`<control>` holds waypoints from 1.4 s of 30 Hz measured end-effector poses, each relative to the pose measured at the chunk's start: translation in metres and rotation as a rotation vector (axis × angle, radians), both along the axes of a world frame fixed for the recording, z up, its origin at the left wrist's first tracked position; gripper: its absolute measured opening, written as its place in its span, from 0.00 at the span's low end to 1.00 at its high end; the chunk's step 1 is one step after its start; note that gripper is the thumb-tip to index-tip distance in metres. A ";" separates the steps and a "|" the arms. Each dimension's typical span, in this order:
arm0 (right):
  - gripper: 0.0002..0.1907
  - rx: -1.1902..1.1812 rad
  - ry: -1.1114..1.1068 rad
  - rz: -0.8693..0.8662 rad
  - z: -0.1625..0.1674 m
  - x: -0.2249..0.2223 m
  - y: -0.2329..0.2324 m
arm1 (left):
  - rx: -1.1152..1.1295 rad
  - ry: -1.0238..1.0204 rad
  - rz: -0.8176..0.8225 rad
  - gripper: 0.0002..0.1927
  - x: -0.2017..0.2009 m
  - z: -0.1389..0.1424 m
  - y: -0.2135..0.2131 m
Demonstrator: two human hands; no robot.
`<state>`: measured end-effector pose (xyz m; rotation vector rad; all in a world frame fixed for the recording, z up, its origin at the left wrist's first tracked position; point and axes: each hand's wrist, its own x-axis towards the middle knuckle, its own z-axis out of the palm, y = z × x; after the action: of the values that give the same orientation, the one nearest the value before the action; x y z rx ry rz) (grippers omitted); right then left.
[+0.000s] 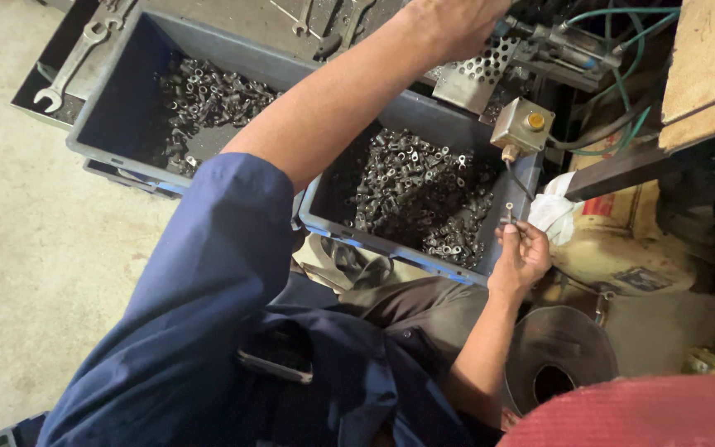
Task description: The person sits on the floor beside a machine and uses a screwdriver-like tool to pick through small black metal fittings in blue bins, moving them between bins and toward the machine. Near the end they lift a bin and continue poking through the remaining parts with the tool.
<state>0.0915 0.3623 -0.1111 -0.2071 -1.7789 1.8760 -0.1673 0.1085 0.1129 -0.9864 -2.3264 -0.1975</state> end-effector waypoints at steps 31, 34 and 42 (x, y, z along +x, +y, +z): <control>0.12 -0.527 -0.106 0.047 0.119 -0.287 -0.132 | 0.427 -0.418 0.514 0.30 0.241 -0.174 -0.273; 0.12 -0.594 -0.092 0.072 0.118 -0.290 -0.132 | 0.426 -0.415 0.510 0.31 0.242 -0.174 -0.274; 0.09 -0.526 -0.007 0.170 0.121 -0.295 -0.129 | 0.449 -0.403 0.497 0.29 0.244 -0.171 -0.272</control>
<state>-0.2032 0.2334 0.0099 -0.2579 -1.3057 2.4410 0.0769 -0.1639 -0.0584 -0.1431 -2.6293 -0.7278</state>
